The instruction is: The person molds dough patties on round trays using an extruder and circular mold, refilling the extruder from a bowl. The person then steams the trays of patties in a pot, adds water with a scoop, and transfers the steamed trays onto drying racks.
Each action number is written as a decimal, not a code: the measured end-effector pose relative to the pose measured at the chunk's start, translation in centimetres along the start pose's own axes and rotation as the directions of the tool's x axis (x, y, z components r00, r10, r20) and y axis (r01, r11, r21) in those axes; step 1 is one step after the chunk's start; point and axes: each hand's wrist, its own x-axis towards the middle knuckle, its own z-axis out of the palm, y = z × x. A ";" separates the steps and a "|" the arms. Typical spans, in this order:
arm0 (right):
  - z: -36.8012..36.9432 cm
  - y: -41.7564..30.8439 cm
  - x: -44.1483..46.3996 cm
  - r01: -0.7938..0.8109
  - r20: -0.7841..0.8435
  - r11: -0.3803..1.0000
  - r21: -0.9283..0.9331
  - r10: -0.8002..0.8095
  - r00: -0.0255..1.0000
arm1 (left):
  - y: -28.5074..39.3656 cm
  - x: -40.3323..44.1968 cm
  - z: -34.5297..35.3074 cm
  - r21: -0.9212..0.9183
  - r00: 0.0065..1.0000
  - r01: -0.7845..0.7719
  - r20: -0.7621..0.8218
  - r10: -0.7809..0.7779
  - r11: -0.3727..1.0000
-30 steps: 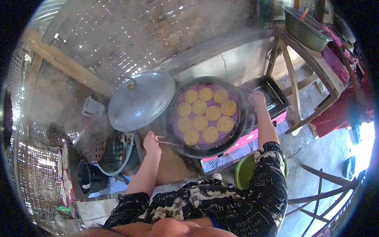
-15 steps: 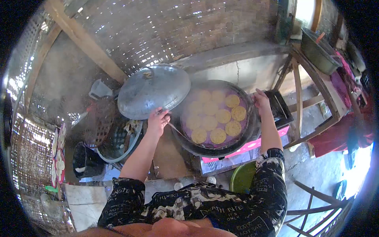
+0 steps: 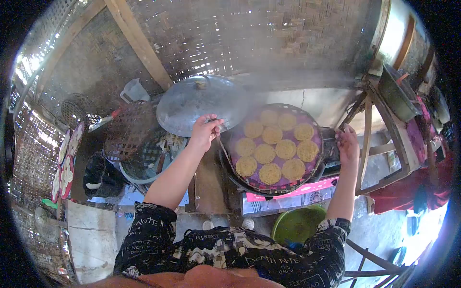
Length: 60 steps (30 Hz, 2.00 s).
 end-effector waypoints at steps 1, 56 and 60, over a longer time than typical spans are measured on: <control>0.0 -0.8 -0.6 0.017 0.000 1.000 0.012 -0.017 1.000 | 0.5 -0.1 0.4 0.019 1.000 0.006 0.002 -0.006 1.000; 75.9 20.4 -28.8 -0.405 0.768 0.911 -0.080 0.316 0.557 | 41.9 -31.1 -66.7 0.467 0.412 -0.541 -0.578 0.704 0.700; 74.0 20.9 -29.0 -0.028 0.844 0.953 -0.300 0.279 0.459 | 40.6 -31.7 -71.6 0.620 0.295 -0.380 -0.622 0.725 0.686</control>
